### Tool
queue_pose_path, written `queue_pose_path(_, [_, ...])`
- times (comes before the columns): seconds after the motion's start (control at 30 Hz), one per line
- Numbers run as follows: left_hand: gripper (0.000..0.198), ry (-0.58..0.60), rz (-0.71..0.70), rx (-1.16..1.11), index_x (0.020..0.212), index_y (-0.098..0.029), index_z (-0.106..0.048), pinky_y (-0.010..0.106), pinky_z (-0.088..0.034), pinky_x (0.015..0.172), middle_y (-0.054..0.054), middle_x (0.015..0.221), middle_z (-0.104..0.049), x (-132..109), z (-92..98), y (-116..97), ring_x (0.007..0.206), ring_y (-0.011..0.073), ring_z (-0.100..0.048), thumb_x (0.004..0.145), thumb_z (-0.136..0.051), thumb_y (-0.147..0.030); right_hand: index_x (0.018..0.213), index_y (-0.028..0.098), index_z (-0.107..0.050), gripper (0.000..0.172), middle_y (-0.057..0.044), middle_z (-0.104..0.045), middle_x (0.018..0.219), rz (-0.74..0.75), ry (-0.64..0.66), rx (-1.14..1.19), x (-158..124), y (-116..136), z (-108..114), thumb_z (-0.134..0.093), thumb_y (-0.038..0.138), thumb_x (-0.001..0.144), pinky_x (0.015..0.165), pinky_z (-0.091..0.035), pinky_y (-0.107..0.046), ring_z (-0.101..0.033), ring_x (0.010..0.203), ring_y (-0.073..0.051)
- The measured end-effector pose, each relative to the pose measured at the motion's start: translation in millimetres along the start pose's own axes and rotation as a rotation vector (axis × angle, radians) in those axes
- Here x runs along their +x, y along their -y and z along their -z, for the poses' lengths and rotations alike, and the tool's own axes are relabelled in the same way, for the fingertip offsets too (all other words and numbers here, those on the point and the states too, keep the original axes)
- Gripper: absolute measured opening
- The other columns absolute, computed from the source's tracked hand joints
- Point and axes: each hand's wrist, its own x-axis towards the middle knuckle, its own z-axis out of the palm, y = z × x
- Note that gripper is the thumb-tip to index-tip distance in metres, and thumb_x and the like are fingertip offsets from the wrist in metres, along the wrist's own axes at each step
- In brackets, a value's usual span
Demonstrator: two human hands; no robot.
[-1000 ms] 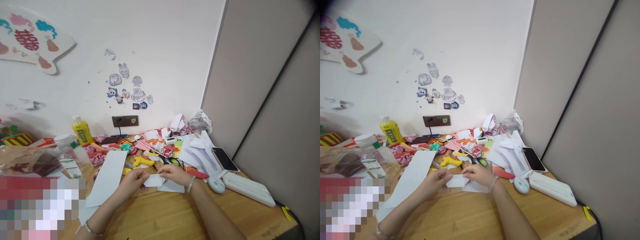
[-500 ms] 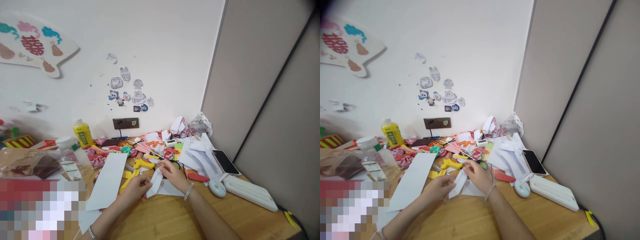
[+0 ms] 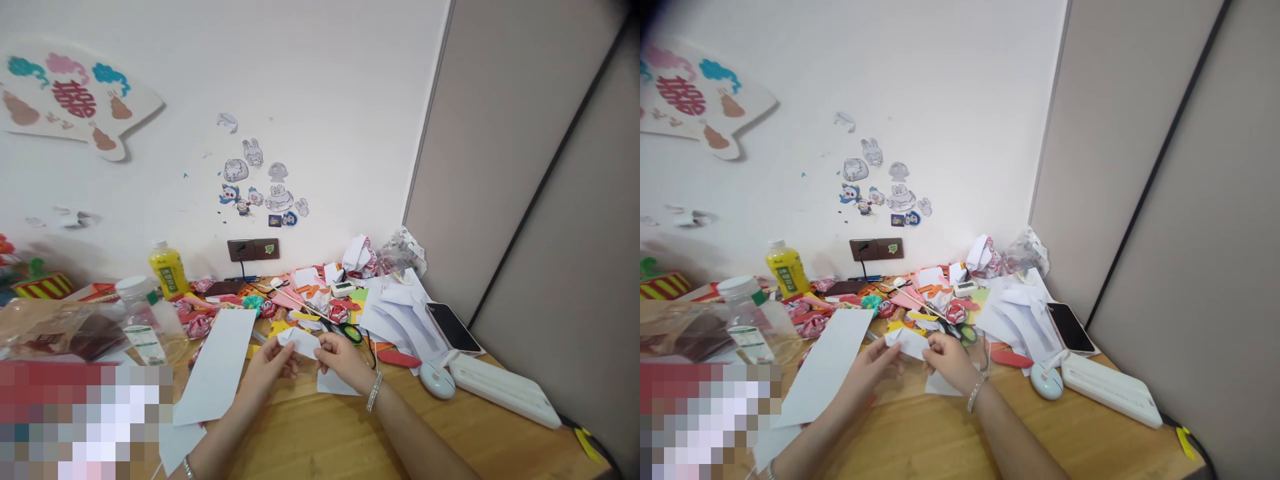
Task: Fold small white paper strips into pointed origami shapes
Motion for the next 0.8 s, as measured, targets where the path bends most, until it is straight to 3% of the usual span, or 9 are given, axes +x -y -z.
queue_pose_path(0.13, [0.033, -0.031, -0.085, 0.121, 0.074, -0.018, -0.051, 0.021, -0.044, 0.044, -0.006, 0.051, -0.057, -2, 7.5, -13, 0.042, 0.0102, -0.054, 0.064, -0.061, -0.048, 0.073, 0.015, -0.052, 0.015, 0.004, -0.052, 0.051, 0.018, 0.007, -0.066, -1, 5, 11, -0.054, 0.03, 0.075, 0.046, -0.036, -0.019, -0.045, 0.045, -0.007])
queue_pose_path(0.27, [0.032, 0.05, -0.08, 0.207, 0.064, -0.017, -0.05, 0.022, -0.044, 0.046, -0.005, 0.049, -0.055, -3, 11.3, -17, 0.044, 0.0109, -0.054, 0.062, -0.062, -0.047, 0.075, 0.014, -0.055, 0.015, 0.005, -0.05, 0.049, 0.005, 0.028, -0.053, -3, 8, 17, -0.053, 0.029, 0.075, 0.044, -0.032, -0.018, -0.043, 0.044, -0.007])
queue_pose_path(0.5, [0.042, 0.113, -0.036, 0.243, 0.09, -0.014, -0.061, 0.026, -0.047, 0.053, -0.004, 0.053, -0.059, -2, 12.2, -13, 0.049, 0.0129, -0.056, 0.061, -0.064, -0.044, 0.083, 0.012, -0.064, 0.018, 0.006, -0.045, 0.045, -0.008, 0.096, -0.027, -5, 11, 22, -0.052, 0.023, 0.074, 0.044, -0.026, -0.018, -0.037, 0.042, -0.005])
queue_pose_path(0.63, [0.044, 0.118, -0.055, 0.234, 0.093, -0.013, -0.063, 0.026, -0.048, 0.056, -0.002, 0.056, -0.061, -1, 14.8, -13, 0.052, 0.0135, -0.057, 0.062, -0.064, -0.044, 0.103, 0.011, -0.06, 0.033, 0.006, -0.049, 0.045, -0.013, 0.054, 0.088, -5, 11, 21, -0.054, 0.024, 0.073, 0.042, -0.024, -0.018, -0.038, 0.04, -0.005])
queue_pose_path(0.8, [0.039, 0.102, -0.042, 0.156, 0.089, -0.015, -0.063, 0.024, -0.047, 0.053, -0.001, 0.059, -0.061, 0, 16.8, -14, 0.056, 0.0142, -0.056, 0.061, -0.067, -0.041, 0.098, 0.011, -0.063, 0.031, 0.004, -0.053, 0.047, -0.011, 0.001, 0.152, -2, 7, 17, -0.056, 0.026, 0.071, 0.043, -0.028, -0.018, -0.042, 0.041, -0.006])
